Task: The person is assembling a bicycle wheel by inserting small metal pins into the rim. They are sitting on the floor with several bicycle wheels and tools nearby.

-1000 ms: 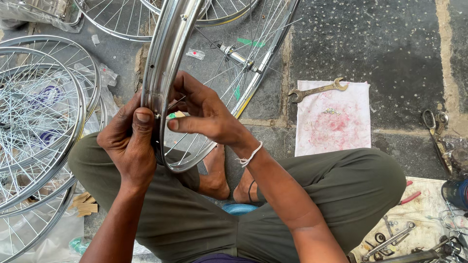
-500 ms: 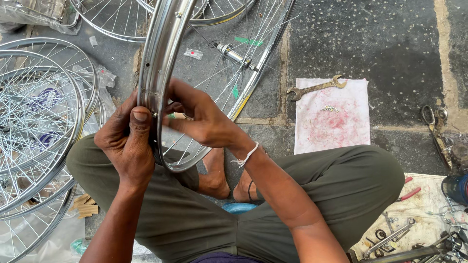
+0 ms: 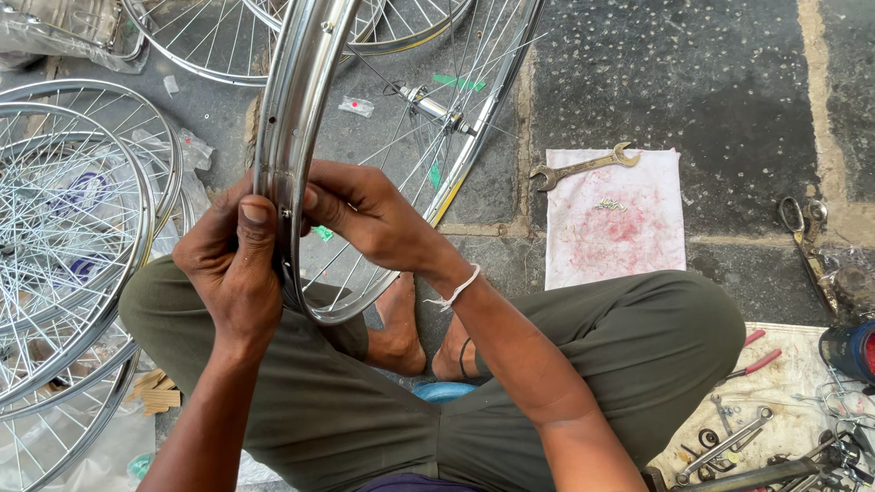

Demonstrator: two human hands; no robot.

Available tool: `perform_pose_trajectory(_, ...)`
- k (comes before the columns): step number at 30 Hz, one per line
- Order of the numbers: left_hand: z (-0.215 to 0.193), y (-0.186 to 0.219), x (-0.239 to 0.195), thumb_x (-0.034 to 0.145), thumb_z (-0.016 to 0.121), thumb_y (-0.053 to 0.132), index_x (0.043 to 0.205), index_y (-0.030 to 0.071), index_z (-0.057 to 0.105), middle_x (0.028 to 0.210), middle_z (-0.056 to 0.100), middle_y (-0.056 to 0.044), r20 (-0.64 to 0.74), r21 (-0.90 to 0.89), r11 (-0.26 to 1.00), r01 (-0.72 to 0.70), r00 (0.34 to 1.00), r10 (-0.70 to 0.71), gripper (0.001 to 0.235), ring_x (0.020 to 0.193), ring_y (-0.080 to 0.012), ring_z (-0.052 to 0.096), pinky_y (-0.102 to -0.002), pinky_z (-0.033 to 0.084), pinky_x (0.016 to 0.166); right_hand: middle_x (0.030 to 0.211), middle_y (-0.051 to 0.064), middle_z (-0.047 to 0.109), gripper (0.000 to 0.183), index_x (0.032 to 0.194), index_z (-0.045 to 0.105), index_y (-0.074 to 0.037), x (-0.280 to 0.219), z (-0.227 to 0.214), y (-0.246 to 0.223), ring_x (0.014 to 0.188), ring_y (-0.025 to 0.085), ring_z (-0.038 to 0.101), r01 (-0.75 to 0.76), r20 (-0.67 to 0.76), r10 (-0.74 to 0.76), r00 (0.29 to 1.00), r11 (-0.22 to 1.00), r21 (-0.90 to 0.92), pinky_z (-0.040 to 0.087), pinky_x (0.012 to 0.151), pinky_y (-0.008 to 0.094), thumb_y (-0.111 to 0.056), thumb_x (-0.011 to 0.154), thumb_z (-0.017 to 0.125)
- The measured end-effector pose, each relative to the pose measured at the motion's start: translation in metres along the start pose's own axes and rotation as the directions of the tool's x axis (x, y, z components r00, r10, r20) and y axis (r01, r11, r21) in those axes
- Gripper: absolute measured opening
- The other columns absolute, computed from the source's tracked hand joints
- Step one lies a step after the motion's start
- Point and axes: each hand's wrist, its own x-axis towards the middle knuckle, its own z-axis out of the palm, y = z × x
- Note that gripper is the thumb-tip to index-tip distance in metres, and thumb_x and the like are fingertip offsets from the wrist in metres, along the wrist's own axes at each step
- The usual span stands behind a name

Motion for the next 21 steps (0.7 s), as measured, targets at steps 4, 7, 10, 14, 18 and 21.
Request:
perform_pose_trajectory(4, 0.006, 0.007, 0.053, 0.118, 0.057, 0.029, 0.143, -0.001, 0.069, 0.087, 0.057, -0.006, 0.038, 0.231, 0.973, 0.002, 0.999, -0.011, 0.040, 0.078, -0.0102, 0.052, -0.024, 0.043, 0.073, 0.117, 0.005, 0.070, 0.037, 0.139, 0.061, -0.002, -0.001, -0.009, 0.000, 0.108, 0.011, 0.065, -0.015, -0.099, 0.017, 0.995, 1.000, 0.021, 0.055, 0.104, 0.031, -0.021, 0.108, 0.065)
perform_pose_trajectory(7, 0.017, -0.008, 0.090, 0.118, 0.057, 0.029, 0.142, -0.001, 0.069, 0.087, 0.058, -0.007, 0.144, 0.372, 0.928, -0.004, 0.988, -0.053, 0.040, 0.078, -0.0111, 0.053, -0.025, 0.043, 0.073, 0.101, 0.005, 0.070, 0.036, 0.135, 0.065, -0.002, -0.007, -0.010, 0.004, 0.092, 0.011, 0.064, -0.045, -0.118, 0.049, 0.992, 0.998, 0.035, 0.056, 0.092, 0.031, -0.025, 0.108, 0.063)
perform_pose_trajectory(10, 0.033, -0.020, 0.134, 0.118, 0.057, 0.029, 0.142, -0.001, 0.069, 0.088, 0.059, -0.007, 0.233, 0.522, 0.852, -0.031, 0.967, -0.107, 0.040, 0.079, -0.0120, 0.054, -0.026, 0.044, 0.073, 0.098, 0.005, 0.070, 0.035, 0.128, 0.068, -0.002, 0.004, -0.019, 0.004, 0.088, 0.012, 0.066, -0.046, -0.088, 0.056, 0.994, 0.992, 0.114, 0.058, 0.086, 0.031, -0.029, 0.106, 0.065)
perform_pose_trajectory(14, 0.048, -0.025, 0.182, 0.117, 0.057, 0.029, 0.141, -0.001, 0.069, 0.089, 0.059, -0.008, 0.294, 0.680, 0.731, -0.052, 0.933, -0.207, 0.040, 0.079, -0.0131, 0.055, -0.027, 0.045, 0.073, 0.093, 0.005, 0.071, 0.033, 0.112, 0.072, 0.001, 0.007, -0.034, 0.006, 0.087, 0.014, 0.068, 0.026, -0.186, -0.027, 0.982, 1.000, -0.009, 0.059, 0.079, 0.032, -0.031, 0.108, 0.068)
perform_pose_trajectory(18, 0.061, -0.034, 0.202, 0.117, 0.056, 0.029, 0.140, -0.001, 0.068, 0.090, 0.060, -0.009, 0.314, 0.727, 0.684, -0.066, 0.917, -0.245, 0.039, 0.080, -0.0143, 0.056, -0.028, 0.046, 0.073, 0.087, 0.002, 0.066, 0.033, 0.105, 0.070, -0.001, -0.002, -0.030, 0.010, 0.082, 0.009, 0.066, -0.016, -0.199, 0.003, 0.980, 0.998, -0.064, 0.054, 0.076, 0.025, -0.032, 0.112, 0.064)
perform_pose_trajectory(21, 0.047, -0.043, 0.204, 0.117, 0.056, 0.029, 0.140, -0.001, 0.068, 0.090, 0.061, -0.009, 0.277, 0.756, 0.653, -0.039, 0.923, -0.267, 0.039, 0.080, -0.0151, 0.057, -0.028, 0.047, 0.073, 0.101, 0.000, 0.066, 0.033, 0.123, 0.067, -0.005, -0.006, -0.016, 0.013, 0.093, 0.007, 0.063, -0.015, -0.137, 0.012, 0.991, 1.000, -0.022, 0.055, 0.087, 0.025, -0.035, 0.111, 0.062)
